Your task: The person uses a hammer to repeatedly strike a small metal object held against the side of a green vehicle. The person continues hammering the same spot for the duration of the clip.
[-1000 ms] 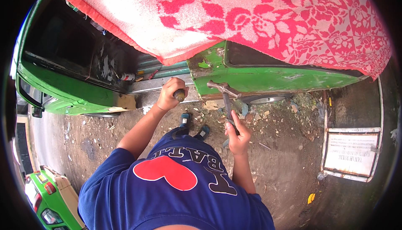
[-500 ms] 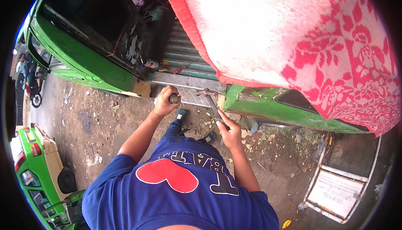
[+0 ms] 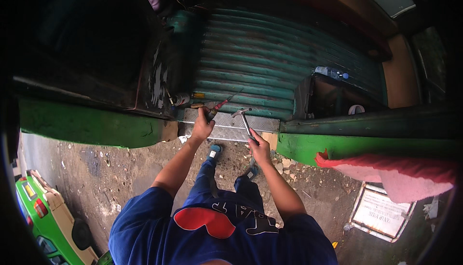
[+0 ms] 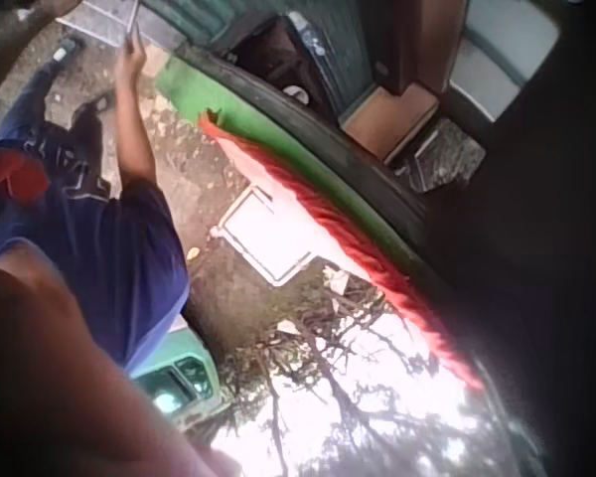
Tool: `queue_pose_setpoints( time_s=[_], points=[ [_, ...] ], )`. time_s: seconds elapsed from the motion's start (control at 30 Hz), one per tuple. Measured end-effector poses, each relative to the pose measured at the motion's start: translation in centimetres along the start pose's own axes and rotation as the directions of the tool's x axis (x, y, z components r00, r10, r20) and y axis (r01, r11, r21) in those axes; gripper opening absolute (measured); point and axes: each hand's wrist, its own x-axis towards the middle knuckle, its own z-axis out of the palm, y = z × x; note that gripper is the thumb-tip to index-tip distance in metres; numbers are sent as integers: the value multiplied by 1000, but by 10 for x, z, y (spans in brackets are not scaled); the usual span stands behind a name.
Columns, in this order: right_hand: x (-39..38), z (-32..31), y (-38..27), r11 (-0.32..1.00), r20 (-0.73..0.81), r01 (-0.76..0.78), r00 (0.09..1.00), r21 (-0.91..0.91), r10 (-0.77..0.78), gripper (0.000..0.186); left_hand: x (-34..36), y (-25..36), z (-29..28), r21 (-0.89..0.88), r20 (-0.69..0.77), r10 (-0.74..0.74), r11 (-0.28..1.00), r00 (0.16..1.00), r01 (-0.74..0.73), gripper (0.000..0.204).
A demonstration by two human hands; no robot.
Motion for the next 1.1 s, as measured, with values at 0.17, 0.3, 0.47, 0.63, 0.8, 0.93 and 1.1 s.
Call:
queue_pose_setpoints(
  time_s=[0.17, 0.3, 0.47, 0.63, 0.8, 0.93, 1.1],
  points=[
    [53, 32, 28, 996, -138, -60, 988, 60, 68, 47, 50, -47, 6, 75, 185, -88, 994, 979, 75, 51],
    [89, 39, 61, 984, -226, -88, 966, 156, 122, 47, 81, -89, 27, 120, 248, -42, 993, 968, 12, 54],
    [124, 38, 89, 958, -311, -175, 919, 226, 241, 47, 106, -118, 65, 195, 272, -92, 980, 958, 38, 54],
    [154, 30, 120, 924, -309, -206, 899, 323, 309, 50, 115, -130, 97, 354, 355, -234, 930, 905, 101, 61],
    [179, 29, 139, 885, -303, -232, 879, 403, 368, 53, 120, -147, 126, 449, 366, -135, 892, 921, -47, 61],
    [185, 30, 138, 841, -303, -226, 861, 491, 408, 55, 124, -153, 139, 499, 382, -133, 863, 914, -83, 58],
    [180, 21, 139, 870, -302, -196, 885, 453, 356, 57, 129, -161, 131, 571, 378, -150, 815, 914, -103, 60]
  ],
)
